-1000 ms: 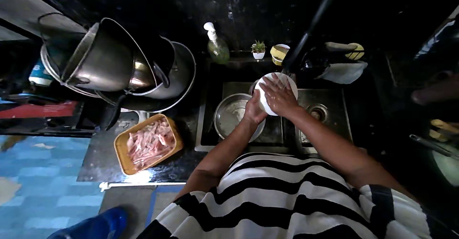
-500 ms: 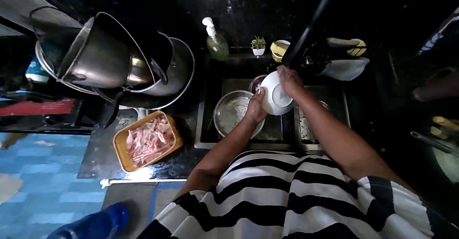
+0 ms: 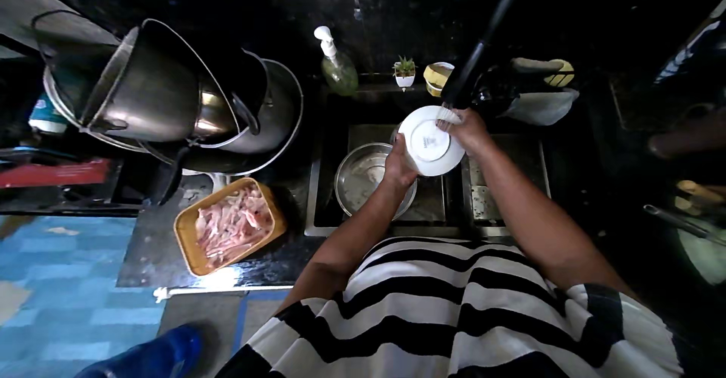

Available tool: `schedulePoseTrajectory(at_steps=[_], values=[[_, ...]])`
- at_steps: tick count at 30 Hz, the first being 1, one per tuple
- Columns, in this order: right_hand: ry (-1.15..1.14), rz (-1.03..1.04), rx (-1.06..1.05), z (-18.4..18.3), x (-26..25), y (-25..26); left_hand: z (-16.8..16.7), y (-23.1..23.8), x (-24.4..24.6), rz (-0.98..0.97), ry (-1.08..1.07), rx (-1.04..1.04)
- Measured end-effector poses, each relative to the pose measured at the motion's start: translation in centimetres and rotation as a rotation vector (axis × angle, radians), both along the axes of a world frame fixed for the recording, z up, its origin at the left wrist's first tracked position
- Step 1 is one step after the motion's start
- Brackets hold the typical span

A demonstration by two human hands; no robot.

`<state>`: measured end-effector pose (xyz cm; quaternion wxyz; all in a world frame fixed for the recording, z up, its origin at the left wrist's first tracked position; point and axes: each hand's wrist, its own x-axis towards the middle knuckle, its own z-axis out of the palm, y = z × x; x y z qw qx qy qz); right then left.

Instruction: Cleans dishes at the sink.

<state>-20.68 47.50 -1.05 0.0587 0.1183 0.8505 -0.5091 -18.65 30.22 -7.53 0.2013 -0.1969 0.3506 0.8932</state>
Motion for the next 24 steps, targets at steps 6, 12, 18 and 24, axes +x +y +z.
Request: schedulePoseTrajectory(at_steps=[6,12,18,24], values=[[0.183,0.438,0.32,3.2,4.2,-3.1,0.6,-2.4,-1.4,-0.244,-0.061,-0.017],[0.323,0.812,0.622,-3.1,6.4,-4.4,0.2,-3.6,-1.5,-0.192,0.055,-0.026],[0.219,0.605,0.745,-1.7,3.7,-2.1,-0.1,-1.6,-0.3,-0.158,0.192,0.074],[0.166,0.683,0.679,-1.8,6.4,-5.5,0.4,-1.4,-0.6,-0.031,0.188,0.086]])
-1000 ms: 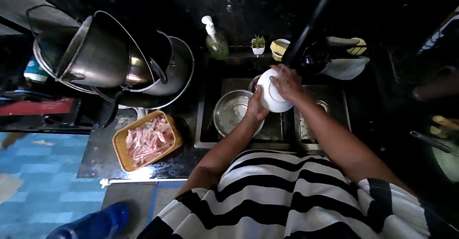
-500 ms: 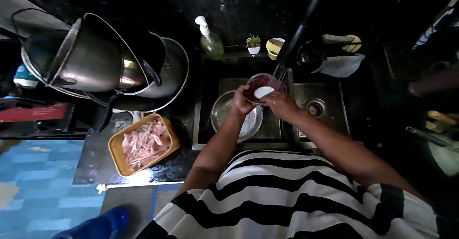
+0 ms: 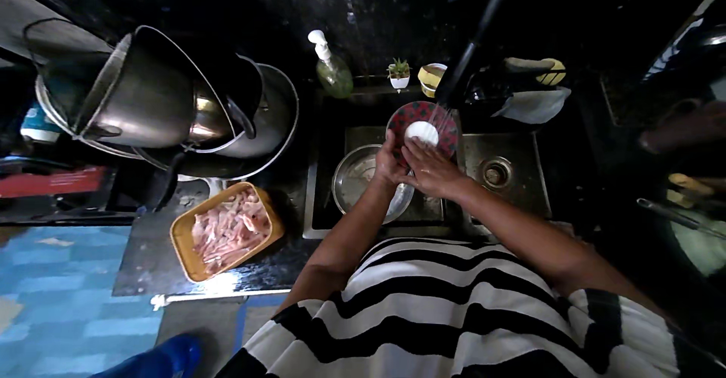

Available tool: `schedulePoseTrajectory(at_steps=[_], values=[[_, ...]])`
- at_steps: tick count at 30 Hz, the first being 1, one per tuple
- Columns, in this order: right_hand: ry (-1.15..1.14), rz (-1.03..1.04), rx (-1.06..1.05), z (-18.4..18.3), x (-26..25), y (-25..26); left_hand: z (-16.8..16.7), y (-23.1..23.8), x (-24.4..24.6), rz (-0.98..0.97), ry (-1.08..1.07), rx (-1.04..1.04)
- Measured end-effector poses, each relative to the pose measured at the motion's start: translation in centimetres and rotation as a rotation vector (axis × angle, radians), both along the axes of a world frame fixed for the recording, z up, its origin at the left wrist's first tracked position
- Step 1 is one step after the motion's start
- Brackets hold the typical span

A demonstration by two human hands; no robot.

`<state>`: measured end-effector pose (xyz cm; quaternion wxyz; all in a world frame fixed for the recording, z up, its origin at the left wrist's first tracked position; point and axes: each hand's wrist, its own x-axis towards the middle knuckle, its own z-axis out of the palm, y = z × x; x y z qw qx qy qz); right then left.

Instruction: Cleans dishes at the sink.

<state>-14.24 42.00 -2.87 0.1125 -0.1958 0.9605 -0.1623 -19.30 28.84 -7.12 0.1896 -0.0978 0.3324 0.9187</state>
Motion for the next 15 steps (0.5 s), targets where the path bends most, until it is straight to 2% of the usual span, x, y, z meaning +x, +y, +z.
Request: schedulePoseTrajectory(at_steps=[2,5,8,11,15], values=[[0.023,-0.007,-0.004,0.2,-1.4,0.8,0.3,0.7,0.7,-0.037,-0.017,-0.042],[0.066,-0.058,0.081,0.2,-1.7,2.8,-0.3,0.5,0.8,-0.054,-0.011,0.005],[0.068,0.005,0.053,-0.3,0.8,0.9,-0.5,0.1,0.4,0.017,-0.03,0.016],[0.026,0.076,0.035,-0.2,-0.1,0.3,-0.4,0.7,0.7,0.028,-0.062,-0.056],[0.06,-0.099,0.067,0.7,-2.9,4.3,-1.8,0.1,1.1,-0.048,-0.08,0.025]])
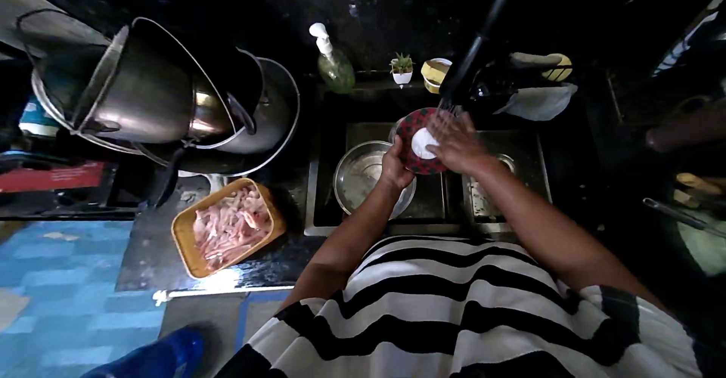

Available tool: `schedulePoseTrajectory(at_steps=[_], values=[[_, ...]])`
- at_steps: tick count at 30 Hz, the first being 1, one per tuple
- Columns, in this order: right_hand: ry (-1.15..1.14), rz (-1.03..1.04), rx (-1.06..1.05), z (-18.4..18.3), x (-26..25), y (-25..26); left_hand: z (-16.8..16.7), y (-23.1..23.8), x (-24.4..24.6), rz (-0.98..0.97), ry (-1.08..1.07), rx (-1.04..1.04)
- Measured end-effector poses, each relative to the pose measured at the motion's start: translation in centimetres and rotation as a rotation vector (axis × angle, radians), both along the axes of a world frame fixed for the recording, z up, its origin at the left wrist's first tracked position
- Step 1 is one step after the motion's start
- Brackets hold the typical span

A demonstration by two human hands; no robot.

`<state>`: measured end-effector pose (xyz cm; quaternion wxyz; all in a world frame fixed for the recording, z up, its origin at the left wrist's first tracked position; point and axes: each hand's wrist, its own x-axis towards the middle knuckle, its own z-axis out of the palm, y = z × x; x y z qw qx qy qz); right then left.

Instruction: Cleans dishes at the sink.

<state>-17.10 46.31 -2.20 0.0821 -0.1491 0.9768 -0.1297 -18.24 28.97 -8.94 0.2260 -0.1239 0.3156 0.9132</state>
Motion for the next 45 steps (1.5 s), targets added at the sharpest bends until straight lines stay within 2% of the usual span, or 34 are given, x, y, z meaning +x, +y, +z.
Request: schedulePoseTrajectory(at_steps=[2,4,6,9,11,13,15,17,19,21,23,26,29,32,35,40,43,45], values=[[-0.021,-0.185,-0.096,0.7,-0.6,0.7,-0.6,-0.1,0.1,0.056,-0.054,-0.025],[-0.076,-0.311,-0.309,1.6,-0.5,-0.2,-1.4,0.0,-0.1,0.098,-0.111,-0.108],[-0.098,-0.266,-0.443,1.8,0.0,-1.4,-2.9,0.1,-0.6,0.009,-0.119,-0.251],[-0.063,-0.093,-0.31,1.9,0.1,-2.0,-4.0,-0.4,-0.9,-0.227,-0.092,-0.328],[-0.046,-0.044,-0.265,2.1,0.3,-1.5,-3.7,0.2,-1.0,-0.289,-0.046,-0.39],[0.014,-0.083,-0.326,2.2,0.7,-0.3,-3.2,0.9,-1.8,-0.288,0.063,-0.473],[0.044,-0.104,-0.355,2.5,0.7,1.3,-2.8,1.3,-3.5,-0.283,0.27,-0.621],[0.056,-0.096,-0.32,2.2,0.8,2.5,-2.0,1.4,-5.1,-0.29,0.424,-0.736],[0.066,-0.136,-0.23,2.2,1.1,2.5,-0.9,1.4,-6.6,-0.301,0.51,-0.763],[0.182,-0.2,-0.185,1.3,1.6,2.4,-0.6,1.3,-7.8,-0.331,0.55,-0.831],[0.302,-0.236,-0.192,0.3,2.1,2.8,-1.5,1.2,-8.9,-0.41,0.565,-1.072],[0.336,-0.248,-0.197,-0.2,3.6,3.5,-4.3,0.7,-9.9,-0.695,0.56,-1.571],[0.351,-0.169,-0.219,-0.4,5.8,4.3,-6.5,0.4,-10.2,-0.885,0.572,-1.832],[0.188,-0.202,-0.256,-0.1,8.4,4.7,-6.4,-0.3,-10.2,-0.889,0.57,-1.879],[0.192,-0.24,-0.334,-1.0,10.8,6.5,-5.1,1.1,-10.4,-0.9,0.53,-1.938],[0.248,-0.249,-0.453,-0.2,12.4,6.9,-7.9,1.1,-12.6,-0.762,0.468,-2.0],[0.201,-0.468,-0.604,1.8,13.2,7.0,-7.5,1.2,-13.3,-0.648,0.535,-1.886],[0.133,-0.702,-0.701,3.9,14.3,7.9,-6.2,1.7,-12.8,-0.513,0.632,-1.81]])
